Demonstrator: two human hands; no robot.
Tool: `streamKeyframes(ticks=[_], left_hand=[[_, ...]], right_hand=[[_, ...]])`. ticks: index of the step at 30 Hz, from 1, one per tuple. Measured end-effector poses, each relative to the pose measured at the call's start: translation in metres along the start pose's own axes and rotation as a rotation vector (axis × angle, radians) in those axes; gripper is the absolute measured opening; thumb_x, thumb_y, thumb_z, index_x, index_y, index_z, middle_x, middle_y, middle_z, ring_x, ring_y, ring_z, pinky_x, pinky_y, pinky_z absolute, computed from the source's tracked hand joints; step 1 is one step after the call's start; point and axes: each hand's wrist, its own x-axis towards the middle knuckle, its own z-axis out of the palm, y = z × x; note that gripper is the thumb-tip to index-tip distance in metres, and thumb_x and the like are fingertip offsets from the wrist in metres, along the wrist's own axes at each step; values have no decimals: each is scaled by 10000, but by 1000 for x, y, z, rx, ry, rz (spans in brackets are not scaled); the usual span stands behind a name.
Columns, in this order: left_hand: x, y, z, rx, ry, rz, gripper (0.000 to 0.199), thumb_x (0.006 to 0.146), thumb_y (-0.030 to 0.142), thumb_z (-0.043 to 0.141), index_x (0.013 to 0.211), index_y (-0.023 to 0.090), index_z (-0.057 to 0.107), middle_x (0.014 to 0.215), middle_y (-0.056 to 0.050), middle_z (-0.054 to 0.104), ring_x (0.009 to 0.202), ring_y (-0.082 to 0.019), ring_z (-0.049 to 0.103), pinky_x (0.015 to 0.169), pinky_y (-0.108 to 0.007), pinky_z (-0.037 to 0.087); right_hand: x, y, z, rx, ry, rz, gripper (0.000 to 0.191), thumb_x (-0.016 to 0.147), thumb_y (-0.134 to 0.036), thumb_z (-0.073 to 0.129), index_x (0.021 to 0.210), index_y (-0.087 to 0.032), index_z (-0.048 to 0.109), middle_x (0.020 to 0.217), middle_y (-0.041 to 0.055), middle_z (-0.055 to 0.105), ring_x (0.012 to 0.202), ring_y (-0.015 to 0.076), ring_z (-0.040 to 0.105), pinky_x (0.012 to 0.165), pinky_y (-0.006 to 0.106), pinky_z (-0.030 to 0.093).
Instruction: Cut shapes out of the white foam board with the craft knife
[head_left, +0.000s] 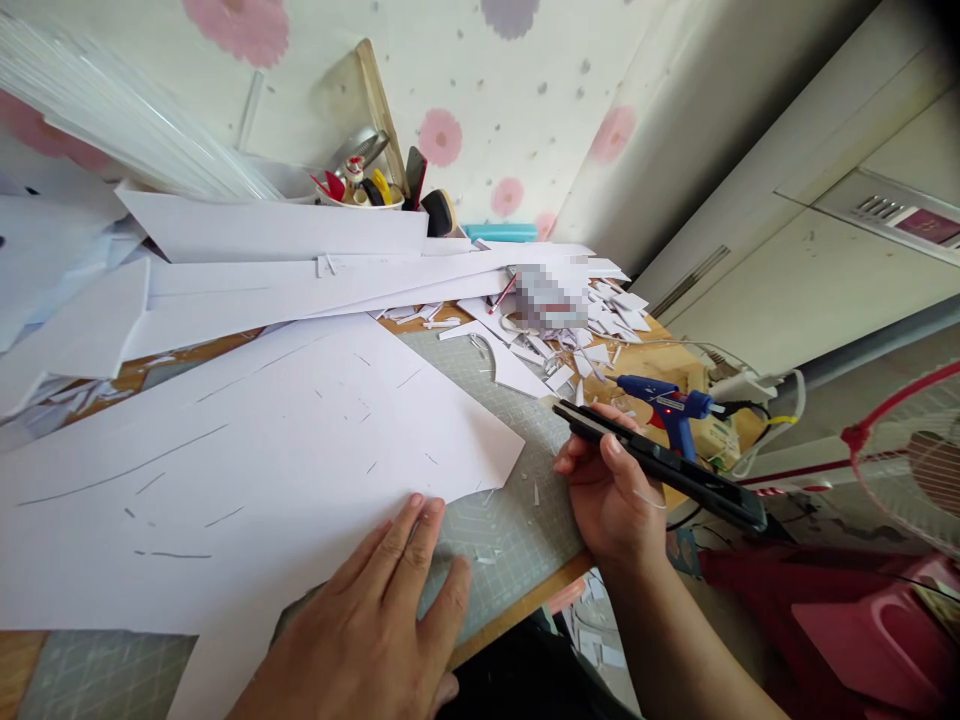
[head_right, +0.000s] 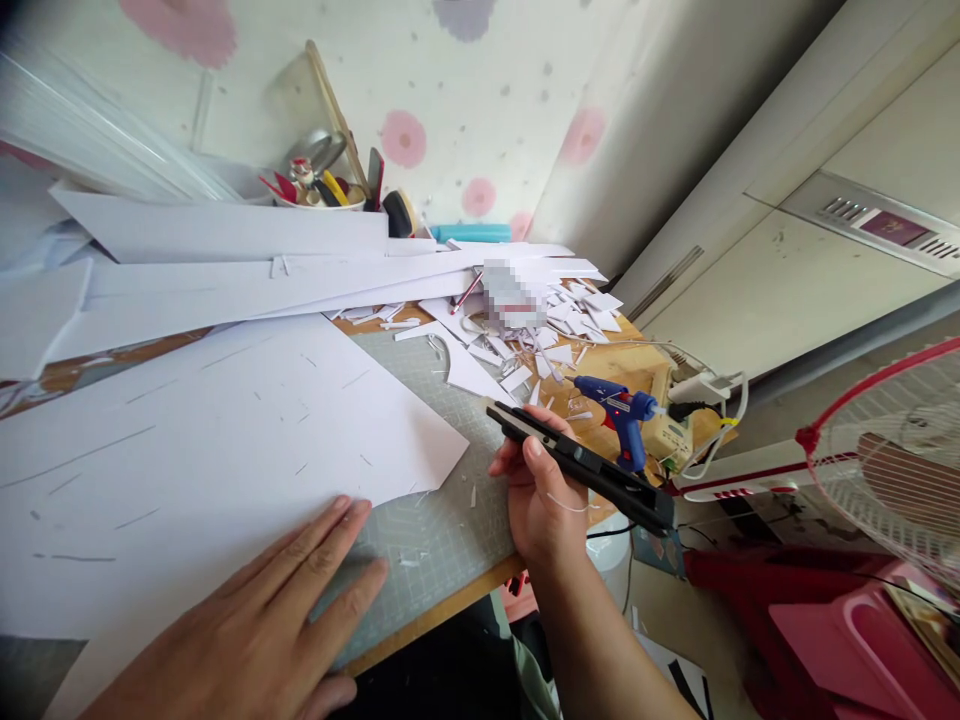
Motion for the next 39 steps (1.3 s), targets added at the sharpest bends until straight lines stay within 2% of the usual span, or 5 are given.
streamKeyframes(ticks=[13,22,26,34,39], left_hand=[[-2,-7,8,-5,19,6,489,796,460,553,1173,150,574,1238,-232,639,1145,-366,609,899,-421,521],[-14,-2,18,-152,-2,-131,352,877,383,550,1197,241,580,1340,-99,600,1376,-265,396,1188,-354,157],[-10,-5,16,-173,-12,-95,380,875,427,563,1188,214,599,1321,-113,613,1420,-275,312,1195,-362,149],[-7,-4,8,-192,-35,-118,371,898,435,518,1188,216,598,1334,-108,605,1364,-264,411,1189,-342,152],[-7,-1,10,-204,88,-103,323,953,369,407,1124,211,631,1216,-78,679,1274,-231,522,1166,-351,263]], right_hand=[[4,1,-2,47,231,-29,244,658,-182,753,868,-216,634,505,-98,481,442,56,422,531,208,491],[6,-2,0,21,236,3,267,676,-232,759,897,-219,610,504,-94,513,430,70,475,533,237,526],[5,-1,0,-49,161,-9,301,724,-302,758,959,-218,589,579,-58,621,433,98,553,553,282,563],[5,-2,-1,-79,103,8,301,695,-224,764,957,-232,617,550,-63,599,436,84,524,578,272,572],[5,-1,-2,-75,101,3,276,705,-193,739,948,-244,619,556,-67,592,455,88,522,580,272,569]])
